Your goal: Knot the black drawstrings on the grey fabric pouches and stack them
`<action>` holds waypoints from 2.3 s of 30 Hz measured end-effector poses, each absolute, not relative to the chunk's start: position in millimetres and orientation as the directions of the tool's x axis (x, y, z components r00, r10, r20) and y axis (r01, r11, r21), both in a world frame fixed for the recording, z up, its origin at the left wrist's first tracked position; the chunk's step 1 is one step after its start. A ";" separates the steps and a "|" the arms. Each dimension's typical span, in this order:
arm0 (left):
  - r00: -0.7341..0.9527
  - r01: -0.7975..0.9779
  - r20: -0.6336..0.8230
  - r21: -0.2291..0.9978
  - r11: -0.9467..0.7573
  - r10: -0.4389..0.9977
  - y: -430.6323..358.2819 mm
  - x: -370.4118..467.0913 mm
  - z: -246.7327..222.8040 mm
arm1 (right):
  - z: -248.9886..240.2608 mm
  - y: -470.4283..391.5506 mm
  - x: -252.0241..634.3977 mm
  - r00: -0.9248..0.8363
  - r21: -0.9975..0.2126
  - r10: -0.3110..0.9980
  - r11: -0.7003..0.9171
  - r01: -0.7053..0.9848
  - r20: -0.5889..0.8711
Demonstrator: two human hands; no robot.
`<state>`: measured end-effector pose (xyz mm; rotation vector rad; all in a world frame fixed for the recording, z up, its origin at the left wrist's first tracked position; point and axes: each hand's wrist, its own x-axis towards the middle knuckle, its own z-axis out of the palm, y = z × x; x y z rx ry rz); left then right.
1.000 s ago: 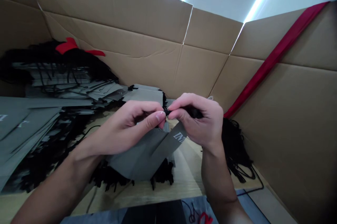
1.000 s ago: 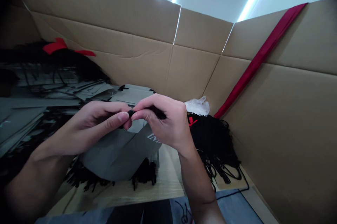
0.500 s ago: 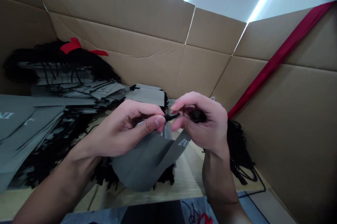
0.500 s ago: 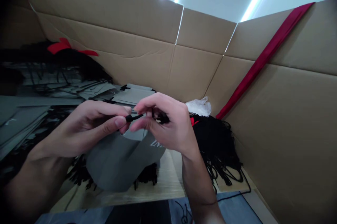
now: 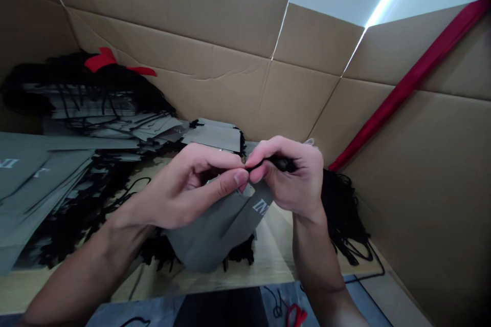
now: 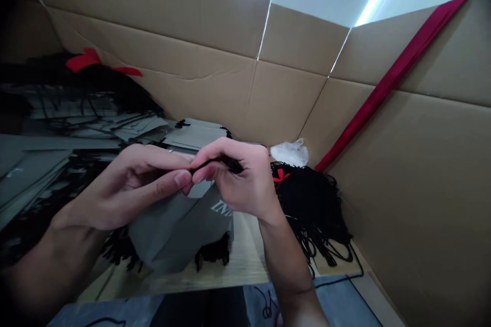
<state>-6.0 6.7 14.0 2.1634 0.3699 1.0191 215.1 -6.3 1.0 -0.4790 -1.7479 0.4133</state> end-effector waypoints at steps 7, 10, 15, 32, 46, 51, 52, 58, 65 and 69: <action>0.234 0.133 0.629 0.735 -0.665 0.741 27.8 -4.5 12.4 | 11.8 -9.0 224.6 -0.130 -0.486 0.546 0.813 0.321 0.828; -0.096 0.001 0.495 0.868 -0.497 0.864 63.1 -14.2 7.7 | 19.9 -29.0 236.6 -0.200 -0.311 0.437 0.832 0.459 0.877; -0.199 -0.154 0.390 0.894 -0.421 0.899 105.3 -32.9 3.3 | 17.9 -35.6 233.4 -0.489 -0.031 0.410 0.789 0.613 0.770; 0.366 0.144 0.796 0.463 -0.874 0.482 -9.4 -4.1 10.4 | 17.8 -26.5 230.7 -0.339 -0.181 0.464 0.768 0.614 0.818; 0.519 0.237 0.724 0.390 -0.890 0.456 1.1 2.7 5.3 | 17.1 -36.2 235.0 -0.309 -0.372 0.527 0.818 0.440 0.792; 0.569 0.185 0.716 0.369 -0.911 0.405 -2.5 4.3 3.2 | 16.7 -30.7 227.6 -0.373 -0.288 0.403 0.900 0.328 0.836; 0.571 0.198 0.709 0.371 -0.907 0.414 -3.6 4.0 3.9 | 16.8 -30.2 226.4 -0.364 -0.281 0.397 0.900 0.333 0.842; 0.485 0.162 0.796 0.325 -0.932 0.362 -6.9 3.5 5.0 | 16.9 -30.9 228.6 -0.287 -0.281 0.384 0.897 0.342 0.878; 0.324 0.226 0.944 -0.008 -0.974 0.067 -0.5 13.7 -5.3 | 14.9 -29.0 223.9 -0.289 -0.083 0.200 0.924 0.373 0.936; 0.300 0.293 0.954 -0.095 -0.951 -0.002 -1.0 14.9 -5.6 | 12.6 -26.5 218.8 -0.244 0.035 0.062 0.928 0.371 0.968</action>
